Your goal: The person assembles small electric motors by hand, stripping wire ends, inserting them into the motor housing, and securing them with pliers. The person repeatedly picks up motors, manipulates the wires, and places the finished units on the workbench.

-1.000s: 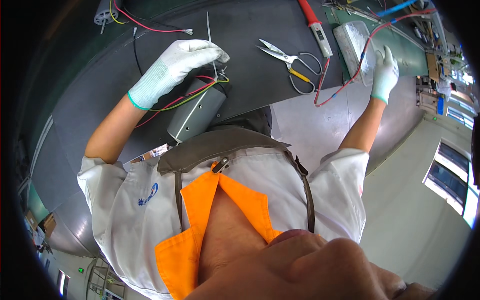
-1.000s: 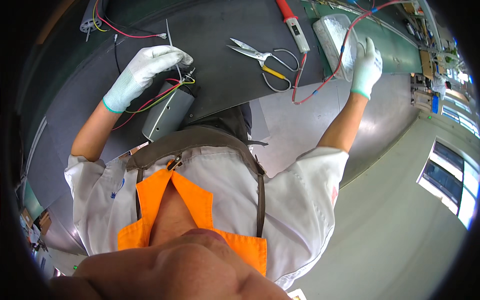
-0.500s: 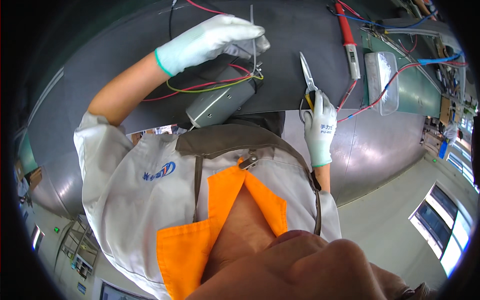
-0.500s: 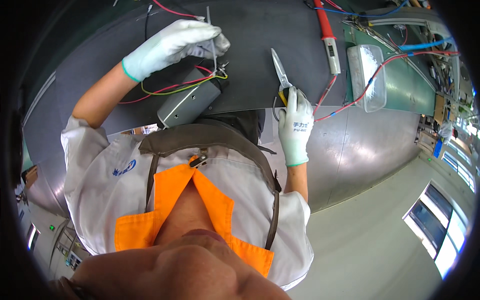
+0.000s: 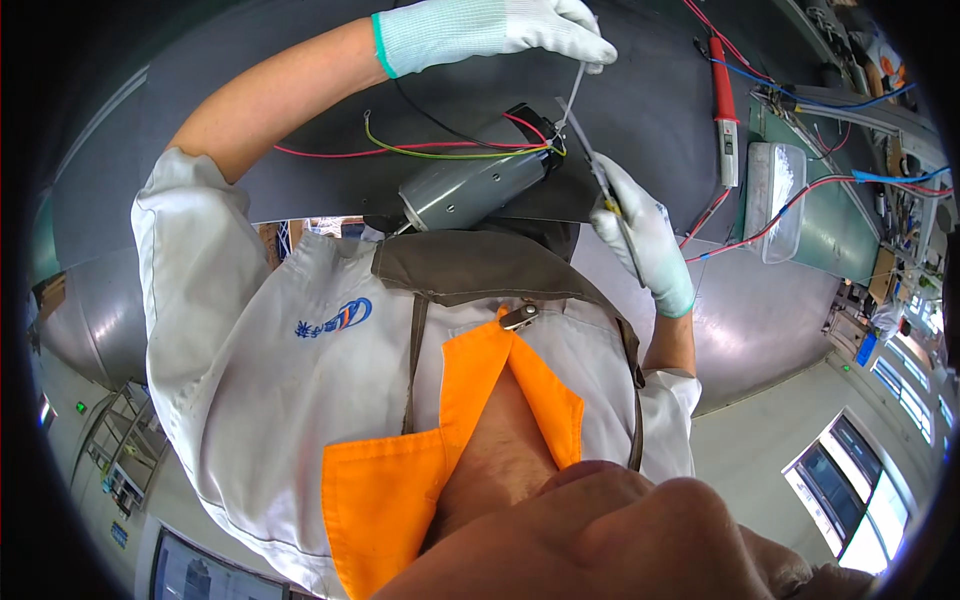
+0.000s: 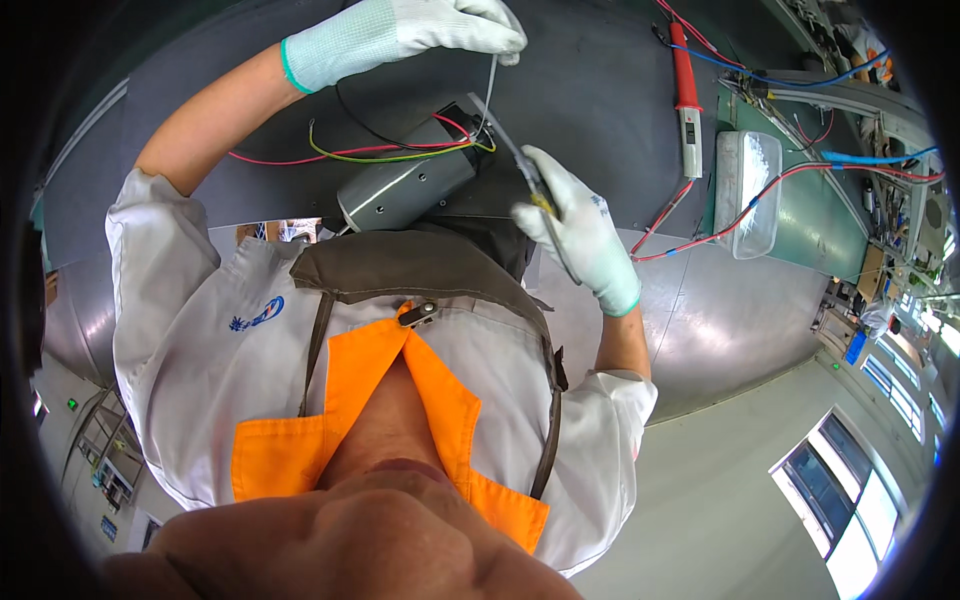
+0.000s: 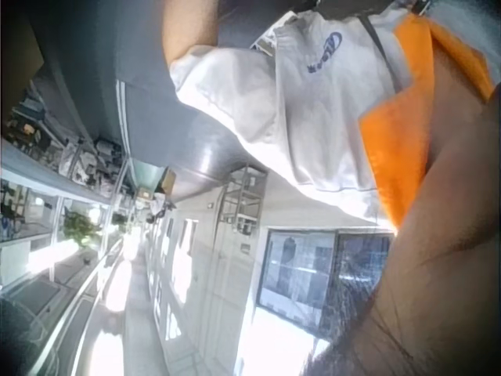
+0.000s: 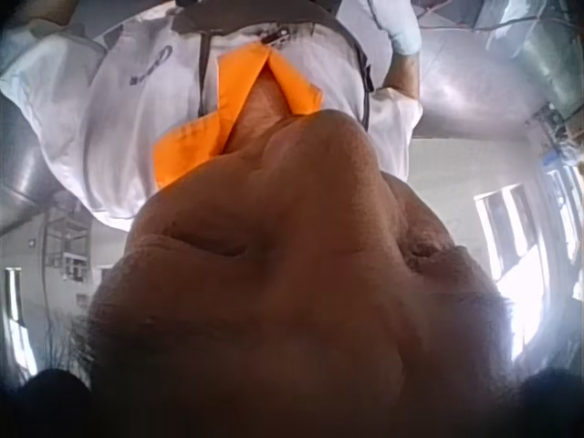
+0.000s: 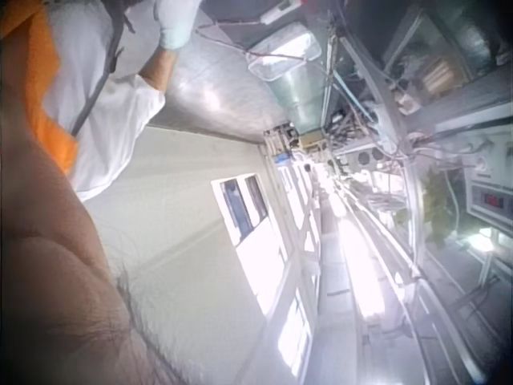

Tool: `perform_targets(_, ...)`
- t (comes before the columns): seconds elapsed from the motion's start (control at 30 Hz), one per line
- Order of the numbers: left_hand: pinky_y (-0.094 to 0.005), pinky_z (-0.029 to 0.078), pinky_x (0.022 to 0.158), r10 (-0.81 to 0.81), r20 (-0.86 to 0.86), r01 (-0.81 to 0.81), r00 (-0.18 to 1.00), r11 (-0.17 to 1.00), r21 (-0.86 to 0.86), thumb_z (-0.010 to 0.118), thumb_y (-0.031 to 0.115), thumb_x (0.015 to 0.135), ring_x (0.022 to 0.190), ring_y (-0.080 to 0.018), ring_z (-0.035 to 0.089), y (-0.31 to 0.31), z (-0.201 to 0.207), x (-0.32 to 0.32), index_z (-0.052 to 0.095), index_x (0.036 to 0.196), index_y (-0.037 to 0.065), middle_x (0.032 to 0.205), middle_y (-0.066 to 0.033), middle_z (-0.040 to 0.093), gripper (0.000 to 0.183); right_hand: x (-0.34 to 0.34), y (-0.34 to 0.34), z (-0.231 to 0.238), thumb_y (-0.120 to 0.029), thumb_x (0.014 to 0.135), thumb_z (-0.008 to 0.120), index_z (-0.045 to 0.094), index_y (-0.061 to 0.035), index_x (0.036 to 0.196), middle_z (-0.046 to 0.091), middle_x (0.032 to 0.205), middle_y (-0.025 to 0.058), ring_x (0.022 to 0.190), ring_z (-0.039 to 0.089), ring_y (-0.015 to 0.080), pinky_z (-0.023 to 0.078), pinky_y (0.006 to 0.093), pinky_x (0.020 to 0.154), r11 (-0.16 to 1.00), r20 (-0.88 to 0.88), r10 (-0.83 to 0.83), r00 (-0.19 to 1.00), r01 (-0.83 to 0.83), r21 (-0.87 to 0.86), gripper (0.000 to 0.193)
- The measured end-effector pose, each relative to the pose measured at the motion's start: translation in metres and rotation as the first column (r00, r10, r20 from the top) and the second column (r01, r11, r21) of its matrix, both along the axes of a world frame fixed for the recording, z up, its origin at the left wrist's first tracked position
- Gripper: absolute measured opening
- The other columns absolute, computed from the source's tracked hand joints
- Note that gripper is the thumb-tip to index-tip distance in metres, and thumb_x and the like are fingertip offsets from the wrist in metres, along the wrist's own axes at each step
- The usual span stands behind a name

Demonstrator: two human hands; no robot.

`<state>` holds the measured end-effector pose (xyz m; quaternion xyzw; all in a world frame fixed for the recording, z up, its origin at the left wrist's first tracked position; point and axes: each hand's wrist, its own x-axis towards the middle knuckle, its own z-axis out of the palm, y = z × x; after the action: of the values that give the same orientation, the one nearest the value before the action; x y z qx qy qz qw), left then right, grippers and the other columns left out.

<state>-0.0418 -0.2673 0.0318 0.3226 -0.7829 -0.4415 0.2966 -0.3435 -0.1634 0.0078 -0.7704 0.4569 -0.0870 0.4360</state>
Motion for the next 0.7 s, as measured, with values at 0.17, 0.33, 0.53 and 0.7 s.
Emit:
perform_targets(0.17,-0.0383,0.055,0.088,0.008,0.018,-0.007,1.0,0.998,-0.064,0.063,0.038,0.099,0.097,-0.0305,0.073,0.0,-0.001,-0.004,0.075,0.104,-0.001,0.1,-0.0174,0.076,0.041,0.02,0.001,0.016,-0.045,0.086,0.079,0.048,-0.0001,0.143,0.066,0.108,0.0264,0.101,0.064,0.0445,0.052,0.0485,0.086,0.982,-0.218,0.102,0.971,-0.134,-0.136,0.079)
perform_targets(0.33,-0.0361,0.055,0.084,0.077,0.042,-0.072,0.996,0.991,-0.108,0.065,0.036,0.098,0.093,-0.0269,0.074,0.001,-0.007,-0.005,0.076,0.103,-0.001,0.095,-0.0156,0.077,0.038,0.023,0.008,0.016,-0.047,0.086,0.078,0.052,-0.0012,0.138,0.069,0.093,0.0228,0.088,0.068,0.0432,0.052,0.0496,0.077,0.948,-0.386,0.047,0.921,-0.162,-0.272,0.075)
perform_targets(0.53,-0.035,0.053,0.092,0.129,-0.094,-0.123,0.987,0.99,0.064,0.07,0.031,0.096,0.097,-0.0233,0.071,0.048,0.043,0.05,0.075,0.108,-0.001,0.1,-0.013,0.076,0.034,0.012,-0.002,0.015,-0.046,0.088,0.076,0.055,-0.0054,0.136,0.071,0.09,0.0206,0.081,0.069,0.0417,0.053,0.0489,0.072,0.939,-0.442,-0.149,0.884,-0.014,-0.344,0.066)
perform_targets(0.7,-0.0399,0.054,0.079,-0.054,0.208,0.033,0.977,0.994,0.103,0.076,0.026,0.088,0.088,-0.0289,0.068,0.173,0.002,0.151,0.074,0.095,0.0,0.095,-0.0143,0.071,0.026,-0.035,-0.029,-0.019,-0.028,0.091,0.073,0.057,-0.0068,0.137,0.07,0.095,0.0233,0.094,0.067,0.0406,0.051,0.0489,0.078,0.683,-0.545,-0.217,0.81,-0.273,-0.678,0.053)
